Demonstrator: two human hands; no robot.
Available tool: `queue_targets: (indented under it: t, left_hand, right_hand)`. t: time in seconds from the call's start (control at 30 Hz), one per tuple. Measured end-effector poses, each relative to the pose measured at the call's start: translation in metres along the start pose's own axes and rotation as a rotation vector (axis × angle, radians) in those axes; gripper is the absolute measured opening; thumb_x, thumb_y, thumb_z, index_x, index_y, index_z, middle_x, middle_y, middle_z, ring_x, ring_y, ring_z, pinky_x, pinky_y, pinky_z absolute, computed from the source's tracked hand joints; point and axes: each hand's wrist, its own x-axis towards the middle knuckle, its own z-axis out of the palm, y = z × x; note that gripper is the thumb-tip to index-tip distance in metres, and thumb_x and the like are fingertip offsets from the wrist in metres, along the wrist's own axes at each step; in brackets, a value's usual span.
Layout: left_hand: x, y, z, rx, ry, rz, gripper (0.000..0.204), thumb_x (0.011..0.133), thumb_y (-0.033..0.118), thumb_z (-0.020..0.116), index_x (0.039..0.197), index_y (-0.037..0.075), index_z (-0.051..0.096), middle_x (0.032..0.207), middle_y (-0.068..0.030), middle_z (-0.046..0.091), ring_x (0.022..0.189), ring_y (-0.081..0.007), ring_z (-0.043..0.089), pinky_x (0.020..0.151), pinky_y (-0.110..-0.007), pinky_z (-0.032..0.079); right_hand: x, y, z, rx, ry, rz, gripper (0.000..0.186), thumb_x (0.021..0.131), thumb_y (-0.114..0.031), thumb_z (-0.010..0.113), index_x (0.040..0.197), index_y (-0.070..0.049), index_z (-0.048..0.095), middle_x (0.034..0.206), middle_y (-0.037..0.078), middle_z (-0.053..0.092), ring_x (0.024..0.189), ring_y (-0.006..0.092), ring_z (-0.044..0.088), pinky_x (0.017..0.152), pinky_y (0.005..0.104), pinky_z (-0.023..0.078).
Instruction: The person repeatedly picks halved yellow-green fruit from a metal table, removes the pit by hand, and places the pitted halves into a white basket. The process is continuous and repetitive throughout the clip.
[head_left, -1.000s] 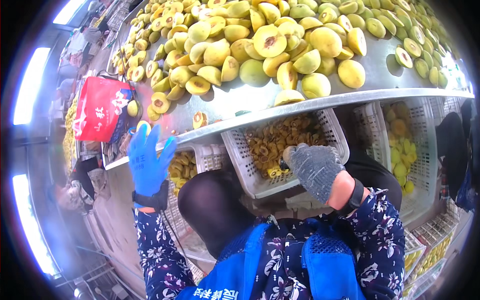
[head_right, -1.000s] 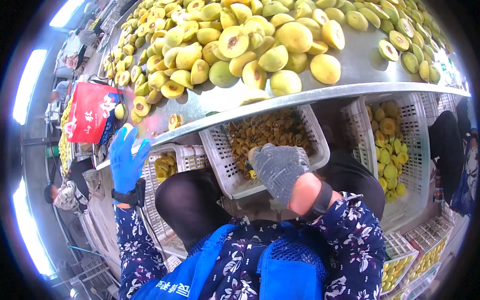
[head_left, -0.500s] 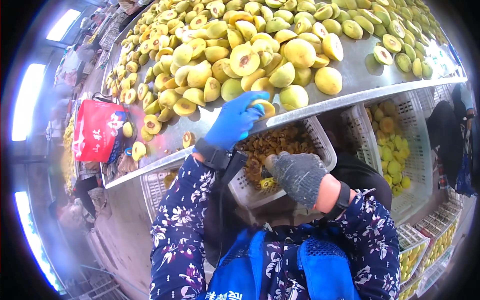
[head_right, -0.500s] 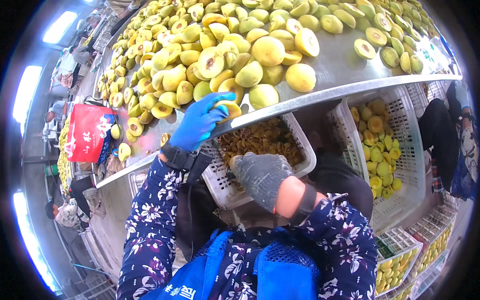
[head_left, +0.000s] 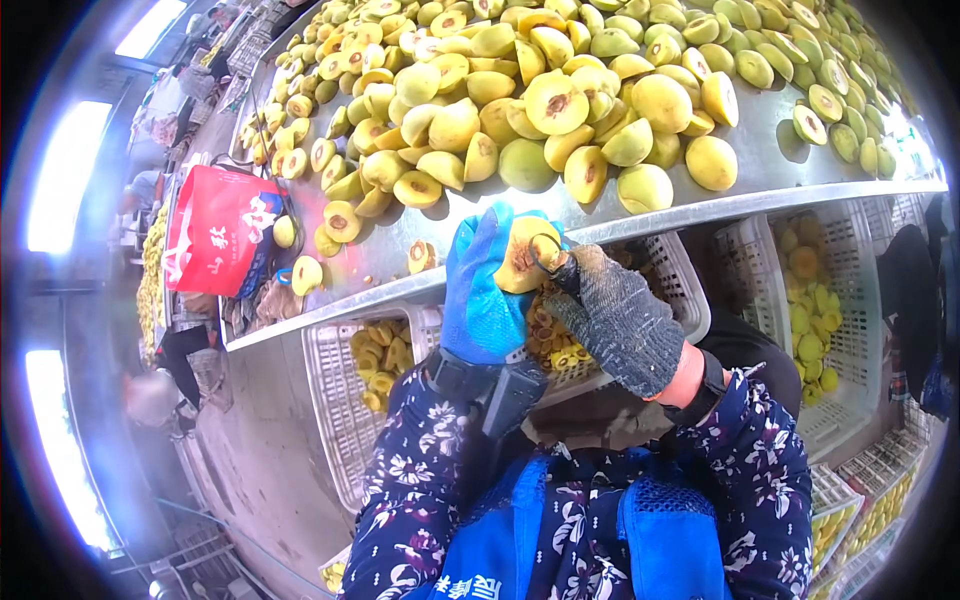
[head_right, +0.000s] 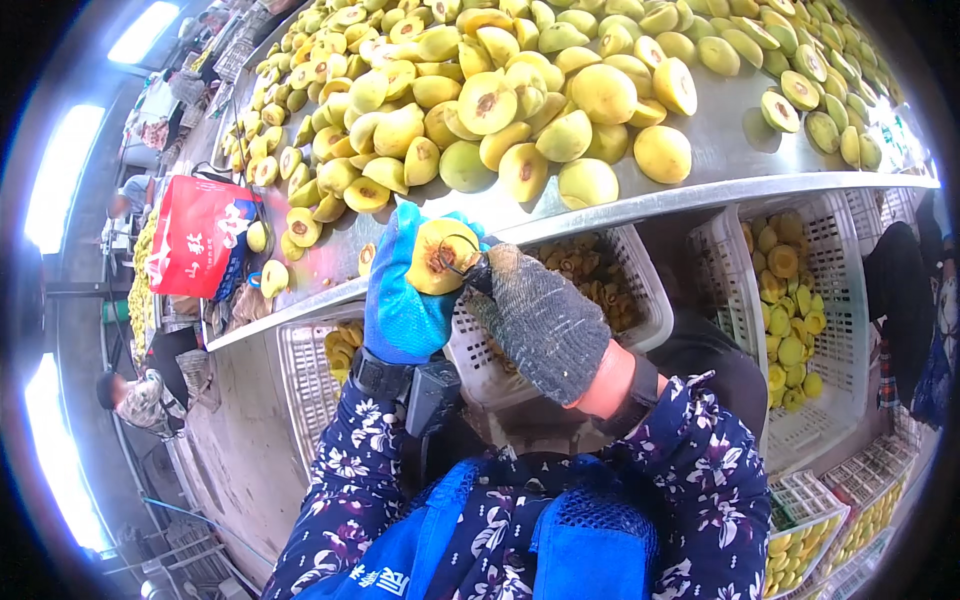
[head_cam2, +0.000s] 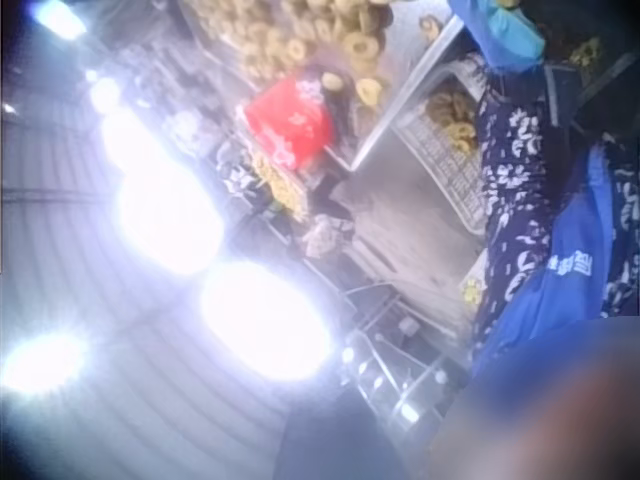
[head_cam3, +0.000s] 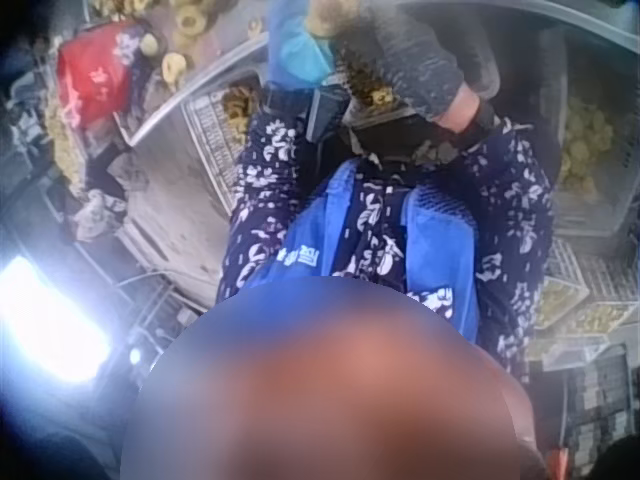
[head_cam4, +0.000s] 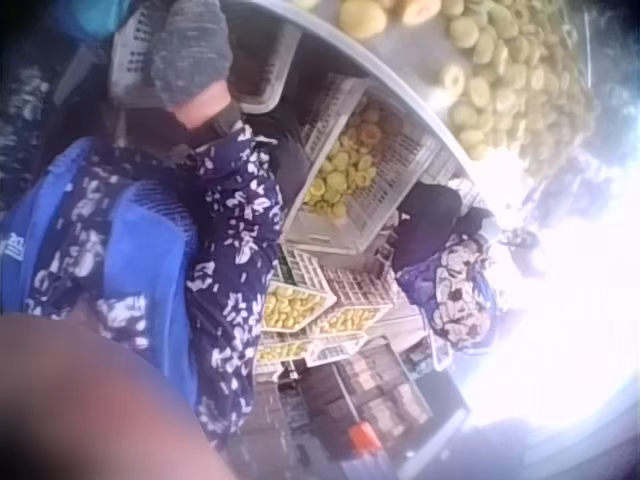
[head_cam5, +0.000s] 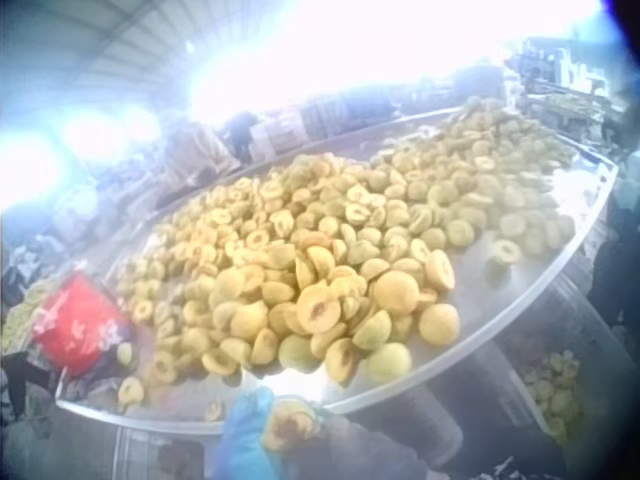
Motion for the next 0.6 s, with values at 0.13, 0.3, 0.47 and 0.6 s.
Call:
queue_targets:
  t: [0.13, 0.3, 0.47, 0.6]
  left_hand:
    - [0.004, 0.008, 0.011, -0.060, 0.106, -0.025, 0.028, 0.085, 0.001, 0.064, 0.113, 0.001, 0.062, 0.104, -0.0109, 0.062, 0.101, -0.0249, 0.059, 0.090, -0.037, 0.046]
    - [0.006, 0.013, 0.023, -0.297, 0.221, -0.057, 0.027, 0.089, 0.002, 0.061, 0.116, -0.001, 0.059, 0.104, -0.0101, 0.063, 0.094, -0.0219, 0.062, 0.085, -0.035, 0.049]
    - [0.007, 0.015, 0.023, -0.379, 0.178, -0.051, 0.032, 0.099, 0.021, 0.052, 0.118, -0.004, 0.056, 0.103, -0.0116, 0.063, 0.092, -0.0213, 0.062, 0.083, -0.034, 0.050]
    - [0.005, 0.022, 0.029, -0.895, 0.291, -0.312, 0.043, 0.104, 0.032, 0.040, 0.117, -0.006, 0.056, 0.102, -0.0134, 0.063, 0.092, -0.0220, 0.062, 0.083, -0.034, 0.051]
  right_hand:
    - [-0.001, 0.003, 0.009, -0.039, 0.045, -0.041, 0.031, 0.092, -0.023, 0.061, 0.116, -0.005, 0.055, 0.102, 0.021, 0.064, 0.094, 0.0414, 0.063, 0.076, 0.0502, 0.050]
    - [-0.002, 0.013, 0.019, -0.164, 0.027, -0.098, 0.033, 0.090, -0.016, 0.056, 0.119, -0.001, 0.054, 0.099, 0.021, 0.063, 0.091, 0.0379, 0.064, 0.077, 0.0451, 0.052]
    - [-0.006, 0.013, 0.024, -0.111, 0.032, -0.043, 0.031, 0.090, -0.019, 0.060, 0.118, -0.006, 0.053, 0.098, 0.021, 0.064, 0.092, 0.0422, 0.063, 0.077, 0.0498, 0.051]
    - [-0.005, 0.007, 0.023, -0.019, 0.017, -0.044, 0.030, 0.089, -0.016, 0.060, 0.117, -0.007, 0.053, 0.098, 0.022, 0.064, 0.094, 0.0425, 0.063, 0.078, 0.0490, 0.051]
